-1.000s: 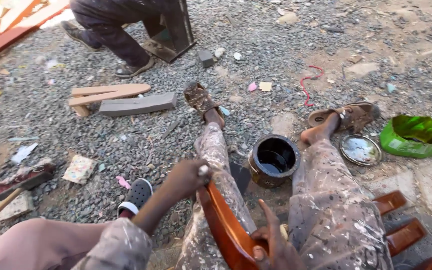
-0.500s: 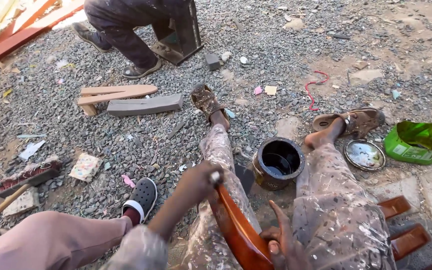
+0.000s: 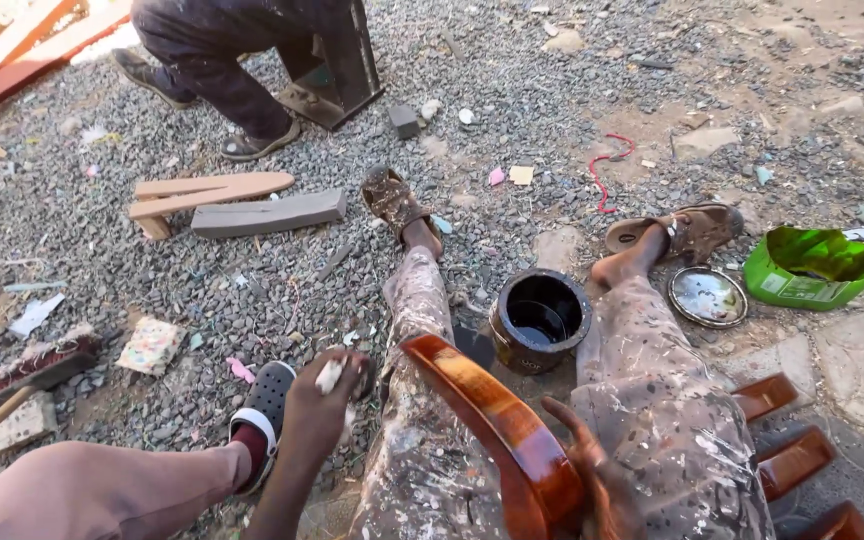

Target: The person sits on the ground and applies a dark liquid finish to several curved wooden pieces using a white cloth. They dip the cloth into a container of finish and wipe it onto the wood, then place the finished pieces on the ground.

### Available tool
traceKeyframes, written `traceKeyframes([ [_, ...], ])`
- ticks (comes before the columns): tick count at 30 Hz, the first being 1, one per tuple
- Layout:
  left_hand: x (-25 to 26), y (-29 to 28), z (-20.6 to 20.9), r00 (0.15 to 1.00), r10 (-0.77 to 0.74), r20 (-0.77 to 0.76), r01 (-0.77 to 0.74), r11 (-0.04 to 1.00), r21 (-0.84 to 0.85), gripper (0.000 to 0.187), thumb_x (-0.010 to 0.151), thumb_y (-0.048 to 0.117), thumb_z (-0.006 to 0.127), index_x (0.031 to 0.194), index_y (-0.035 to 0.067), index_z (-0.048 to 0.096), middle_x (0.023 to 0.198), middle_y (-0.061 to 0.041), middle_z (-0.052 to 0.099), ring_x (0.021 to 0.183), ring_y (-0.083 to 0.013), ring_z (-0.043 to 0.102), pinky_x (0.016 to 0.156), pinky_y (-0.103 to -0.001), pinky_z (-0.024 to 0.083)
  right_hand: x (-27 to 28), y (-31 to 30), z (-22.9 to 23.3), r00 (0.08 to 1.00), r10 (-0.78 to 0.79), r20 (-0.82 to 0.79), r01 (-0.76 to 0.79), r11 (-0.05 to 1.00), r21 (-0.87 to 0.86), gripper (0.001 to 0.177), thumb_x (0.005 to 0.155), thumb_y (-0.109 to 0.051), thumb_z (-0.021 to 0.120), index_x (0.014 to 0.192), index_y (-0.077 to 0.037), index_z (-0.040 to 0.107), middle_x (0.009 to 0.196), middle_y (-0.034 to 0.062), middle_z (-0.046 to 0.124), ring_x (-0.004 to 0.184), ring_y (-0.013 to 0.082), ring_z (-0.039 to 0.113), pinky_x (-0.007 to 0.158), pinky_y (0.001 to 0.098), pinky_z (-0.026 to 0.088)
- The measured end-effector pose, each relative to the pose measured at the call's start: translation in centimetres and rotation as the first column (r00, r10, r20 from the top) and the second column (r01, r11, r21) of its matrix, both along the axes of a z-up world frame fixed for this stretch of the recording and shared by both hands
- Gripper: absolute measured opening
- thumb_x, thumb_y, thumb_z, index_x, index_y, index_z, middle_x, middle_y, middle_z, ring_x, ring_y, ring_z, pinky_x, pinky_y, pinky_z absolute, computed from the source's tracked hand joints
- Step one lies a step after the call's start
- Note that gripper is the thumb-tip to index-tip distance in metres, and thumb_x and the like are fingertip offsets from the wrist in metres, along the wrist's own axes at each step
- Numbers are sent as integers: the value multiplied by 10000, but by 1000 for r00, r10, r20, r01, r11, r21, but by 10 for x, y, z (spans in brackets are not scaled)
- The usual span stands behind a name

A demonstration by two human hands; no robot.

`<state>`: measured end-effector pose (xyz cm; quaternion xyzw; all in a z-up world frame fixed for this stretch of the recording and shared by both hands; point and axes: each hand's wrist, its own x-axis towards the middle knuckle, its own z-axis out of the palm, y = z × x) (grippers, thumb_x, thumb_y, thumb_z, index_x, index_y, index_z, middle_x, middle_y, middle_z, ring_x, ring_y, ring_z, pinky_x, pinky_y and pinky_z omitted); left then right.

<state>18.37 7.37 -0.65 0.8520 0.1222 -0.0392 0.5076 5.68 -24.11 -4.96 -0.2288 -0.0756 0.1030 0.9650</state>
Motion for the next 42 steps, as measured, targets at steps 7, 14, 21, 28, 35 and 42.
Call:
traceKeyframes([
  [7, -49, -17, 41, 995, 66, 71, -47, 969, -245, 188, 936, 93, 694, 1088, 35, 789, 909, -104, 820, 700, -162, 662, 601, -294, 491, -19, 4, 28, 950, -262, 171, 304, 902, -307, 1138, 765, -47, 931, 1602, 9, 162, 1539, 334, 472, 1399, 464, 506, 1113, 575, 384],
  [14, -45, -65, 44, 989, -98, 111, 130, 934, -334, 180, 928, 131, 687, 1040, 51, 804, 903, -125, 814, 713, -176, 659, 638, -314, 515, -10, -40, 69, 808, -568, -157, 454, 770, -449, 1014, 598, 63, 651, 1560, -34, 345, 1230, 282, 647, 1093, 411, 630, 966, 627, 469],
  [21, -5, -155, 24, 954, -261, -146, 205, 926, -317, 223, 965, 124, 639, 1172, 117, 722, 1030, -109, 800, 825, -165, 754, 679, -248, 654, 13, -102, 77, 572, -762, -304, 677, 648, -350, 586, 828, -211, 568, 1395, -65, 541, 1257, 15, 642, 1095, 139, 613, 1007, 366, 477],
  [28, 100, -233, -87, 873, -486, 41, 467, 857, 217, 259, 864, 306, 728, 1074, 155, 709, 989, -108, 754, 831, -280, 712, 761, -401, 552, 64, -121, 94, 510, -845, -158, 698, 515, -497, 696, 832, -168, 474, 1507, 0, 452, 1260, 174, 567, 1078, 252, 556, 982, 388, 471],
  [35, 198, -303, -263, 742, -607, -284, 661, 591, 463, 332, 851, 274, 700, 1103, 60, 730, 1045, -236, 731, 942, -445, 702, 836, -514, 576, 98, -153, 70, 389, -882, -267, 715, 471, -516, 801, 768, -178, 426, 1532, 53, 361, 1373, 240, 498, 1177, 347, 500, 1024, 493, 413],
  [42, 217, -308, -333, 698, -625, -349, 684, 438, 583, 265, 838, 178, 660, 949, -56, 718, 909, -255, 734, 792, -429, 730, 723, -502, 606, 68, -188, -8, 467, -865, -184, 876, 481, -35, 770, 719, -30, 630, 1473, -71, 477, 1558, 168, 498, 1424, 452, 449, 1038, 680, 435],
])
